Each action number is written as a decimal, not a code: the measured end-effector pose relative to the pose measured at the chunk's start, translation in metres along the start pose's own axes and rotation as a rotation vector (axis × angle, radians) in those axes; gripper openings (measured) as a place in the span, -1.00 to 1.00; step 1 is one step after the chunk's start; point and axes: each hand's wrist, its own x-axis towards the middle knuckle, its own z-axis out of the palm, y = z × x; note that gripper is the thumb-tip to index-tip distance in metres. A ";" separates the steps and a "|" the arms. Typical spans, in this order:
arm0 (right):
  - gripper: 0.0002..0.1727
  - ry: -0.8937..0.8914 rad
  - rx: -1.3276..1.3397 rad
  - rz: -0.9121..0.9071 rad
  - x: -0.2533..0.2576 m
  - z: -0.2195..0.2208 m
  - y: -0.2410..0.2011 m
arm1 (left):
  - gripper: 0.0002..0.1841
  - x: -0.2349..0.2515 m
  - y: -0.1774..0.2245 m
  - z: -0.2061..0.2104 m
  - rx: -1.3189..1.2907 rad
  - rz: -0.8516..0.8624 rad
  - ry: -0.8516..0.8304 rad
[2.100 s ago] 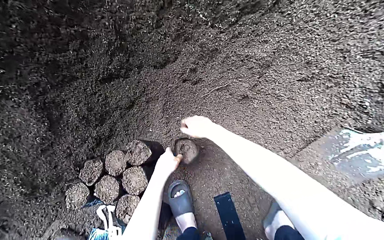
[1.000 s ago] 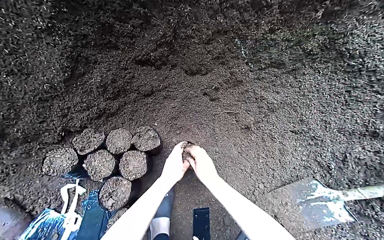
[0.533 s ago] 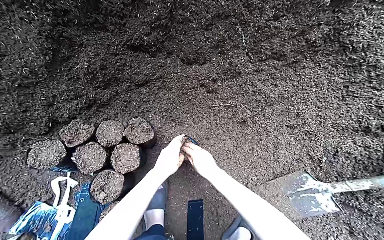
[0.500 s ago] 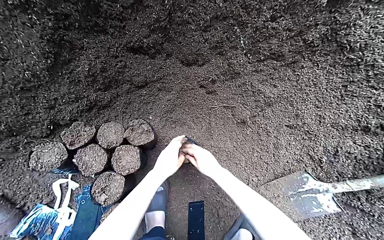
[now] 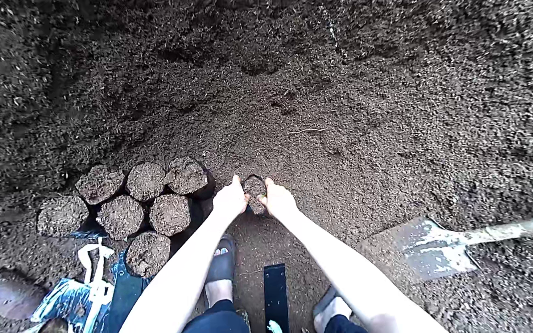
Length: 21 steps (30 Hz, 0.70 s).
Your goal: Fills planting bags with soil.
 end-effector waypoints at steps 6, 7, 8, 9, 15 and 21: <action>-0.35 -0.143 0.319 -0.211 0.002 -0.041 0.038 | -0.35 -0.011 -0.032 -0.010 -0.170 0.148 0.040; -0.30 -0.185 0.385 -0.255 0.009 -0.050 0.045 | -0.32 -0.017 -0.038 -0.011 -0.157 0.212 0.069; -0.33 -0.175 0.423 -0.324 0.022 -0.056 0.050 | -0.29 -0.022 -0.041 -0.012 -0.125 0.301 0.121; -0.40 -0.137 0.416 -0.398 0.042 -0.060 0.049 | -0.30 -0.026 -0.043 -0.013 -0.057 0.409 0.180; -0.36 -0.194 -0.065 -0.438 0.126 0.000 0.029 | -0.85 -0.028 -0.037 0.022 0.300 0.879 0.424; -0.22 -0.322 -0.056 -0.298 0.113 0.032 0.079 | -0.73 -0.026 -0.044 0.007 -0.074 0.609 0.499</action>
